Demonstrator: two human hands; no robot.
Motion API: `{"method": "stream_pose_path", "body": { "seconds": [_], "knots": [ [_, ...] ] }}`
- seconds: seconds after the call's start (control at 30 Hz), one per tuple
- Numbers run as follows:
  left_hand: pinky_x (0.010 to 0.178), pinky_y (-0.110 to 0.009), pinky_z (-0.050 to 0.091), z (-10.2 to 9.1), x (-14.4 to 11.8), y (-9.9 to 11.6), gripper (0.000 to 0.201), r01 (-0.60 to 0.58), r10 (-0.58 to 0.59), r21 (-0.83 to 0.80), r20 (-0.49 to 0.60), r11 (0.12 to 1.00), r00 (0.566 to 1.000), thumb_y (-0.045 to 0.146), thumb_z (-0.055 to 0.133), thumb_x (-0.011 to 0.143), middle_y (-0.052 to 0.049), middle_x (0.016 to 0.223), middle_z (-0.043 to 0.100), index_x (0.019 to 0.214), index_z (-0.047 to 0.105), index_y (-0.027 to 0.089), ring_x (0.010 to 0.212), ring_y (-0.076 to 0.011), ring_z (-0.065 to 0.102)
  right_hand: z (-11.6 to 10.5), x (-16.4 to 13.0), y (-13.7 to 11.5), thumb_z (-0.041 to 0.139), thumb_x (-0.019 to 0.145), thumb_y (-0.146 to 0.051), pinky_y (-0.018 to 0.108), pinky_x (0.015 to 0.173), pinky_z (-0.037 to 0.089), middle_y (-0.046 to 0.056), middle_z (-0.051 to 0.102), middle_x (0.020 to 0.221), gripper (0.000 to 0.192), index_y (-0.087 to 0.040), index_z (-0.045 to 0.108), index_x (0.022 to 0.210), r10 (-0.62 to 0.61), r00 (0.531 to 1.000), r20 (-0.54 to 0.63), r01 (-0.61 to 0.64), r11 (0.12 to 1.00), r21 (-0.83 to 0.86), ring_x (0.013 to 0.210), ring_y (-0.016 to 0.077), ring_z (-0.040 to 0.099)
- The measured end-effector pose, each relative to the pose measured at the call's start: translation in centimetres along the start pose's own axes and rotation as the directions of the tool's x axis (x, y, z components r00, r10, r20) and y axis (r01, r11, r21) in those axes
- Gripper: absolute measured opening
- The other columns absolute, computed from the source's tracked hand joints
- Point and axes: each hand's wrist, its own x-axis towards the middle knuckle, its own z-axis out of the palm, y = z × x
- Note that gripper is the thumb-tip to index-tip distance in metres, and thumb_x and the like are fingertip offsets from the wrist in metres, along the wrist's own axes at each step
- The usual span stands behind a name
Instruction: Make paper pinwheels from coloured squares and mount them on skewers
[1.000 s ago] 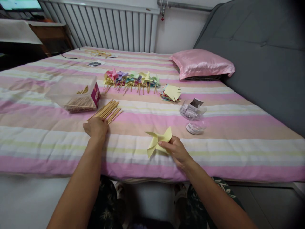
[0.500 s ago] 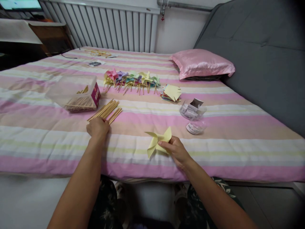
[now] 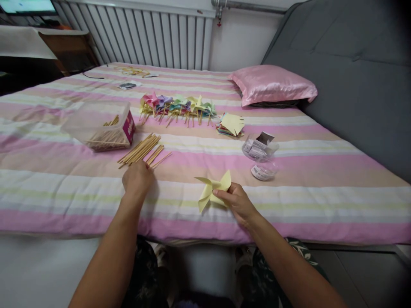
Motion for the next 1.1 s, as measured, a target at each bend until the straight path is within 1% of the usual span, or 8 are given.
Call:
{"method": "stream_pose_path", "body": {
  "seconds": [0.17,0.43,0.67,0.8,0.87,0.97,1.03,1.1],
  "knots": [
    [0.072,-0.041,0.047,-0.6,-1.2,0.3,0.026,0.137,-0.138,0.041,0.014,0.990,0.990,0.022,0.045,0.079,-0.018,0.096,0.067,0.094,0.066,0.014,0.092,-0.0340,0.061,0.1,0.0,0.0,0.078,0.058,-0.030,0.029,0.065,0.047,0.003,0.068,0.071,0.027,-0.013,0.069,0.078,0.005,1.000,-0.003,-0.005,1.000,0.009,0.068,0.0164,0.061],
    [0.070,-0.042,0.047,-0.7,-0.1,-1.2,0.027,0.201,-0.201,-0.006,-0.066,0.980,0.977,0.024,0.049,0.078,-0.020,0.094,0.067,0.094,0.068,0.014,0.089,-0.0352,0.062,0.0,0.1,0.0,0.077,0.059,-0.029,0.028,0.063,0.047,0.003,0.067,0.070,0.026,-0.014,0.070,0.079,-0.001,1.000,0.004,0.001,1.000,0.003,0.067,0.0156,0.061],
    [0.067,-0.041,0.045,-0.8,-0.9,-0.9,0.027,0.092,-0.094,-0.047,-0.036,0.995,0.995,0.026,0.047,0.079,-0.019,0.092,0.067,0.094,0.066,0.015,0.087,-0.0346,0.061,0.1,-0.1,-0.1,0.077,0.059,-0.029,0.028,0.063,0.047,0.003,0.068,0.071,0.026,-0.014,0.069,0.078,0.012,1.000,0.007,-0.012,1.000,0.014,0.067,0.0155,0.061],
    [0.067,-0.035,0.043,-0.4,-1.5,-0.4,0.024,-0.130,0.126,-0.092,-0.047,0.987,0.991,0.028,0.046,0.078,-0.012,0.086,0.068,0.090,0.064,0.017,0.082,-0.0275,0.061,0.0,0.0,0.0,0.077,0.059,-0.028,0.027,0.063,0.046,0.003,0.068,0.072,0.025,-0.014,0.069,0.079,0.009,1.000,0.008,-0.009,1.000,0.018,0.067,0.0151,0.061],
    [0.065,-0.031,0.041,0.1,-1.7,-0.2,0.022,-0.351,0.357,-0.170,0.003,0.921,0.934,0.029,0.047,0.079,-0.008,0.081,0.067,0.086,0.063,0.017,0.076,-0.0227,0.061,0.0,0.0,0.0,0.077,0.059,-0.028,0.027,0.064,0.046,0.003,0.068,0.072,0.025,-0.014,0.069,0.079,0.007,1.000,0.005,-0.007,1.000,0.016,0.067,0.0151,0.061],
    [0.060,-0.027,0.039,0.6,-2.0,0.1,0.021,-0.595,0.632,-0.289,0.048,0.750,0.773,0.031,0.048,0.079,-0.006,0.073,0.065,0.081,0.063,0.016,0.067,-0.0178,0.058,0.0,0.0,-0.1,0.077,0.059,-0.027,0.028,0.065,0.047,0.004,0.069,0.073,0.026,-0.013,0.069,0.079,0.003,1.000,0.008,-0.004,1.000,0.027,0.068,0.0157,0.061],
    [0.059,-0.027,0.039,0.7,-2.3,0.3,0.020,-0.659,0.695,-0.297,0.026,0.692,0.718,0.031,0.051,0.078,-0.005,0.072,0.063,0.077,0.063,0.015,0.065,-0.0167,0.056,0.0,0.0,-0.2,0.077,0.059,-0.027,0.029,0.067,0.047,0.004,0.069,0.075,0.026,-0.014,0.069,0.079,0.002,1.000,0.010,-0.003,0.999,0.037,0.070,0.0161,0.062],
    [0.060,-0.027,0.039,0.8,-2.5,0.6,0.019,-0.678,0.706,-0.278,0.001,0.680,0.708,0.032,0.054,0.076,-0.005,0.074,0.063,0.077,0.064,0.016,0.067,-0.0167,0.056,0.0,0.0,-0.3,0.077,0.059,-0.027,0.029,0.068,0.048,0.004,0.069,0.075,0.026,-0.014,0.069,0.080,0.004,1.000,0.010,-0.005,0.999,0.045,0.071,0.0164,0.062]
  ]
}}
